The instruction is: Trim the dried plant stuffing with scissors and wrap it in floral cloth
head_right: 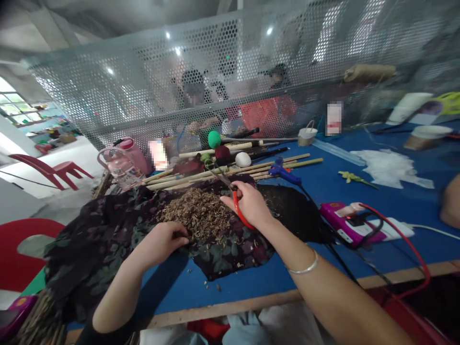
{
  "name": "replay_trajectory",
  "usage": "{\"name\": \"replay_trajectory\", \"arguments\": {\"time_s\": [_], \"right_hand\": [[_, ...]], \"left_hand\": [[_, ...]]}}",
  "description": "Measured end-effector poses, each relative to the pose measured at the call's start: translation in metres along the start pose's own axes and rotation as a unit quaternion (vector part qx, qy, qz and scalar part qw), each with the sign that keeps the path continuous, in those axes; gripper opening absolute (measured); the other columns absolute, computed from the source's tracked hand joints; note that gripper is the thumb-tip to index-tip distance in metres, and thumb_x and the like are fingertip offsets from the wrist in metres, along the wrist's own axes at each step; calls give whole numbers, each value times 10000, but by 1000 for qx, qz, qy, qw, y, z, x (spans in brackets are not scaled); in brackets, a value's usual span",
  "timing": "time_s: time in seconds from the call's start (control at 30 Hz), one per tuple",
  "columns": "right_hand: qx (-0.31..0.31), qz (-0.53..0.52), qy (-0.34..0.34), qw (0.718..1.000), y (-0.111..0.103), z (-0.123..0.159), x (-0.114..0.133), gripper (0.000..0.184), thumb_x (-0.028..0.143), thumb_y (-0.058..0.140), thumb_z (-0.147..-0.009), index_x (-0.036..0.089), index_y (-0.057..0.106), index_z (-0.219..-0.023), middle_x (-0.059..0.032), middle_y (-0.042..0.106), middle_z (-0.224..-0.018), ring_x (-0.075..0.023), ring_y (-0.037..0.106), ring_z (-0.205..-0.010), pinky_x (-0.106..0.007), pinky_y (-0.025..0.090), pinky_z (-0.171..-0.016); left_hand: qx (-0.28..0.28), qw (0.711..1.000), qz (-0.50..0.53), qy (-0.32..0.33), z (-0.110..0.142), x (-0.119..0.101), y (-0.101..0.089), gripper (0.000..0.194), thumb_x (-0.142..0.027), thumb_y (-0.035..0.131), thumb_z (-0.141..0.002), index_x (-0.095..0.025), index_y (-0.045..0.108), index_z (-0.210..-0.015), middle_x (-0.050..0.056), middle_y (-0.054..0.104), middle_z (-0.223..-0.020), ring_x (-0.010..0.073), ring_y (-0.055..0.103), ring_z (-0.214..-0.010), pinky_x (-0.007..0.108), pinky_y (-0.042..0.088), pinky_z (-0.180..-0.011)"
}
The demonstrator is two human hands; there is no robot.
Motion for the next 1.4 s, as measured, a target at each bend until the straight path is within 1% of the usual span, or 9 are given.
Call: {"name": "replay_trajectory", "arguments": {"time_s": [0.17,0.37,0.77,0.9,1.0,1.17,1.27,1.33,1.4], "right_hand": [[74,123,147,979,-39,22,-46,512,631,515,-720,215,517,-1018,-46,643,-685,-227,616,-610,-293,424,-557],[150,258,259,919,-51,50,-88,566,635,487,-716,156,499,-1017,-148,652,-781,-299,634,-672,-336,408,-546],[181,304,248,902,-47,21,-76,410,514,403,-817,157,492,-999,-184,645,-928,-341,627,-860,-357,421,-615],[247,319,202,892,-53,19,-80,342,435,444,-815,171,484,-1027,-147,650,-958,-291,630,-854,-318,409,-605],[324,318,164,876,-62,12,-76,307,328,582,-723,193,525,-993,-101,661,-961,-246,634,-818,-280,408,-582],[295,319,72,898,-57,-13,-27,382,448,588,-733,166,592,-989,-160,643,-1030,-319,597,-953,-359,435,-704],[258,171,-110,944,-24,-31,36,571,576,492,-779,183,507,-1193,-131,578,-1200,-263,555,-1058,-344,418,-854],[254,108,-196,941,7,-40,79,619,607,460,-787,166,498,-1220,-133,554,-1234,-251,521,-1104,-345,388,-915],[254,127,-262,922,42,-43,118,631,641,504,-738,187,555,-1172,-136,570,-1200,-295,500,-1108,-427,354,-936]], "left_hand": [[-28,999,36,9,4,-3,-9,158,-316,543,-769,-208,645,-716,4,628,-639,135,529,-583,228,321,-548],[29,998,40,24,6,-11,18,113,-261,642,-687,-209,660,-786,12,643,-690,156,563,-638,237,334,-559],[-32,989,32,140,23,-57,58,420,-468,674,-671,-231,630,-1014,51,589,-983,225,520,-943,317,423,-795],[-10,989,0,147,22,-60,71,132,-290,593,-781,-206,667,-852,43,615,-886,200,541,-868,297,424,-756],[-9,986,40,162,23,-61,70,160,-219,495,-838,-194,653,-820,33,622,-836,160,557,-810,251,420,-711],[9,978,106,181,33,-61,57,153,-344,577,-791,-217,659,-816,17,645,-828,154,581,-797,233,425,-692],[-145,977,137,78,36,-30,27,198,-350,504,-834,-213,640,-878,26,645,-861,153,585,-807,245,437,-730],[-300,949,91,-29,41,3,3,277,-374,438,-857,-178,625,-917,76,626,-938,185,580,-863,287,438,-789],[-370,914,-11,-167,47,36,-15,420,-444,429,-840,-129,581,-1071,156,579,-1078,267,550,-994,371,413,-867]]}}
Point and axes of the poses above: each hand's wrist, its own z-axis away from the middle knuckle, its own y-axis out of the palm, x = y × z, the point moved 3 cm from there along -z, towards the middle knuckle
